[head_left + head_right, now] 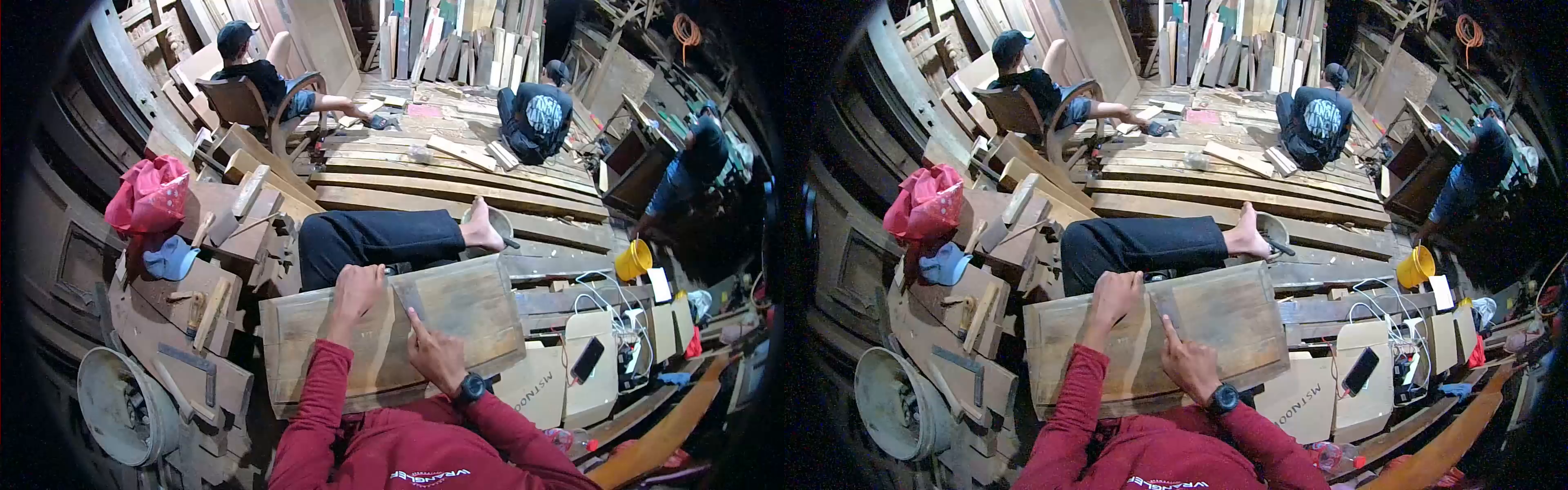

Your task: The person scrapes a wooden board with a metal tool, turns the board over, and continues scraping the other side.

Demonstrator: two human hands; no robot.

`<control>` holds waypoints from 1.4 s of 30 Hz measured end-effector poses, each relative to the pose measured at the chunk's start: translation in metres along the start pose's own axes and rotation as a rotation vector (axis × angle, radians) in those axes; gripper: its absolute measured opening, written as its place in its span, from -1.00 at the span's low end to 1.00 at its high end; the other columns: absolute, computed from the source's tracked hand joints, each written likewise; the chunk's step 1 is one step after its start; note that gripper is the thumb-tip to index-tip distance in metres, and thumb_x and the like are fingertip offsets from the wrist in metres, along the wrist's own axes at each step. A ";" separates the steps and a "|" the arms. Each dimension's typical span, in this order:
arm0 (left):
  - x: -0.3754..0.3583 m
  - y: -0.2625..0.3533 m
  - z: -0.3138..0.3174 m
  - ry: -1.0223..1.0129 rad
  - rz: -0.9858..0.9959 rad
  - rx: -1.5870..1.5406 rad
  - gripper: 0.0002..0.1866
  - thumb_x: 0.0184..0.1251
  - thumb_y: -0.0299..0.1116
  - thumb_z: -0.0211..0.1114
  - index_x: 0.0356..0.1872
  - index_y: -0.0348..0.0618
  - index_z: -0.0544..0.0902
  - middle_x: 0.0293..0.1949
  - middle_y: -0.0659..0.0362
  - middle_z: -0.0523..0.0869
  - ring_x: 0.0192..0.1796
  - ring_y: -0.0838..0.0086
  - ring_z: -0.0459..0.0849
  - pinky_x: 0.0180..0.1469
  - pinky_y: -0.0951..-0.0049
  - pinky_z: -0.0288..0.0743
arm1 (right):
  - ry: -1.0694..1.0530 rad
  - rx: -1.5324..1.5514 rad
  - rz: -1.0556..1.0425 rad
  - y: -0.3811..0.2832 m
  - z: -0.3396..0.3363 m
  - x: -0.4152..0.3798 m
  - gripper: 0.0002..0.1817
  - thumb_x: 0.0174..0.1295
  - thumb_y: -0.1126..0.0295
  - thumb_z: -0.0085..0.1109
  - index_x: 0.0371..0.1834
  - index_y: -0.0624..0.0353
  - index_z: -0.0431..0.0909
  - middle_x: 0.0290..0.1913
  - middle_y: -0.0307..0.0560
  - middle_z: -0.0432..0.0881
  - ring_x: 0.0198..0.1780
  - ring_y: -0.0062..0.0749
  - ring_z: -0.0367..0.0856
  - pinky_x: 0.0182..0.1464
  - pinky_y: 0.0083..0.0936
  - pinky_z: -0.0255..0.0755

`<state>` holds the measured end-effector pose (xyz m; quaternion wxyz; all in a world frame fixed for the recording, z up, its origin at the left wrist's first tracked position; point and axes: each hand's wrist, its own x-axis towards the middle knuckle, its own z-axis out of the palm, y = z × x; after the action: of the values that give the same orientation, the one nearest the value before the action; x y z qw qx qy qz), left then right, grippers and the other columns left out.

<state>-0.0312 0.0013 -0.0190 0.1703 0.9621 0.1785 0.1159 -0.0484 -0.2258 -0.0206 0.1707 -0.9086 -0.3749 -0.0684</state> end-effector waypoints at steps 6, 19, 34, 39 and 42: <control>-0.004 -0.006 0.006 0.042 0.002 -0.015 -0.51 0.59 -0.09 0.06 -0.39 -0.21 0.79 -0.39 -0.17 0.76 -0.28 -0.08 0.74 -0.04 -0.01 0.57 | -0.069 0.003 0.007 -0.005 -0.014 -0.030 -0.39 0.30 0.15 0.18 0.48 -0.19 0.49 -0.68 0.00 0.62 -0.69 -0.06 0.62 -0.57 -0.10 0.52; -0.002 -0.009 0.008 0.043 0.011 -0.044 -0.52 0.59 -0.08 0.06 -0.39 -0.21 0.77 -0.38 -0.17 0.76 -0.27 -0.10 0.74 -0.03 -0.02 0.56 | -0.049 0.013 0.058 -0.008 -0.019 0.003 -0.46 0.27 0.26 0.15 0.38 -0.19 0.59 -0.62 0.09 0.65 -0.62 0.00 0.65 -0.50 -0.10 0.53; -0.011 -0.008 0.001 0.026 0.009 -0.001 -0.51 0.60 -0.12 0.02 -0.41 -0.19 0.78 -0.40 -0.14 0.77 -0.29 -0.04 0.76 -0.02 0.01 0.54 | -0.123 0.074 0.047 -0.016 -0.039 -0.017 -0.44 0.23 0.25 0.15 0.36 -0.08 0.62 -0.62 0.09 0.65 -0.60 -0.01 0.65 -0.49 -0.05 0.53; -0.004 -0.012 0.006 0.019 0.018 0.014 -0.50 0.60 -0.10 0.03 -0.40 -0.21 0.78 -0.40 -0.13 0.77 -0.29 -0.04 0.76 -0.03 0.00 0.54 | -0.180 0.017 0.002 -0.016 -0.020 -0.022 -0.40 0.24 0.20 0.11 0.41 -0.09 0.57 -0.63 0.10 0.64 -0.63 0.01 0.64 -0.50 -0.04 0.53; -0.004 -0.015 0.009 0.041 0.038 0.007 -0.50 0.61 -0.08 0.02 -0.39 -0.20 0.78 -0.39 -0.14 0.77 -0.28 -0.05 0.75 -0.01 0.01 0.54 | -0.250 0.068 0.017 -0.016 -0.039 -0.019 -0.33 0.25 0.20 0.11 0.50 -0.03 0.46 -0.60 0.13 0.66 -0.59 0.03 0.68 -0.45 -0.02 0.57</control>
<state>-0.0367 0.0101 -0.0333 0.1612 0.9633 0.1642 0.1380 -0.0730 -0.2425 0.0150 0.1540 -0.9069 -0.3876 0.0596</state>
